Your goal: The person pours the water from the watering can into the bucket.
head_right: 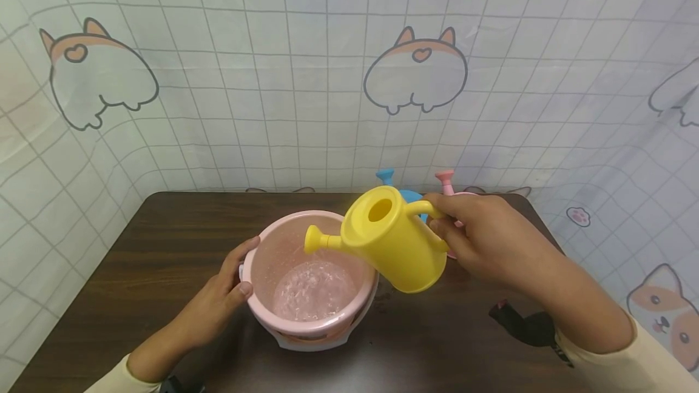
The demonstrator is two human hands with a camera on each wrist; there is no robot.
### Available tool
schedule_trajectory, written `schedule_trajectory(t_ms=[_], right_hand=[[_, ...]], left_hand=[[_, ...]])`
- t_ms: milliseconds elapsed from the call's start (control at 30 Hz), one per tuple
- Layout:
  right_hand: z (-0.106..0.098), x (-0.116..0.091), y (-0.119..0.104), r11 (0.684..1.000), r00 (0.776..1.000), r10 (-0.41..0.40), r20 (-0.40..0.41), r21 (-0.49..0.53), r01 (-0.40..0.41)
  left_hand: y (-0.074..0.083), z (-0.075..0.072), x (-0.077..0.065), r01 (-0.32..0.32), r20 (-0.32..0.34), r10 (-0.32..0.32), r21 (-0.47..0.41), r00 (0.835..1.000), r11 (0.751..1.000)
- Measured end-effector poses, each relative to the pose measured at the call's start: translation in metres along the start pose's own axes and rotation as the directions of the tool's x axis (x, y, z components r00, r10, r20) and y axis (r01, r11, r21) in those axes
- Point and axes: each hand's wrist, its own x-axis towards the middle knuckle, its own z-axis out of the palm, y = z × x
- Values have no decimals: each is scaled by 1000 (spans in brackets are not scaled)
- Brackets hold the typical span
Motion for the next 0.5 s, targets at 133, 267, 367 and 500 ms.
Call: schedule_trajectory(t_ms=[133, 267, 367, 500], right_hand=[[0, 0, 0, 1000, 1000, -5, 0, -11, 5], [-1, 1, 0, 999, 1000, -15, -5, -30, 14], [-1, 1, 0, 999, 1000, -13, -6, -30, 13], [0, 1, 0, 1000, 1000, -4, -2, -24, 4]], left_hand=[[1, 0, 0, 9, -4, -9, -4, 1000, 1000], [0, 1, -1, 20, -3, -20, -14, 1000, 1000], [0, 1, -1, 18, 1, -18, -14, 1000, 1000], [0, 1, -1, 19, 0, -19, -8, 1000, 1000]])
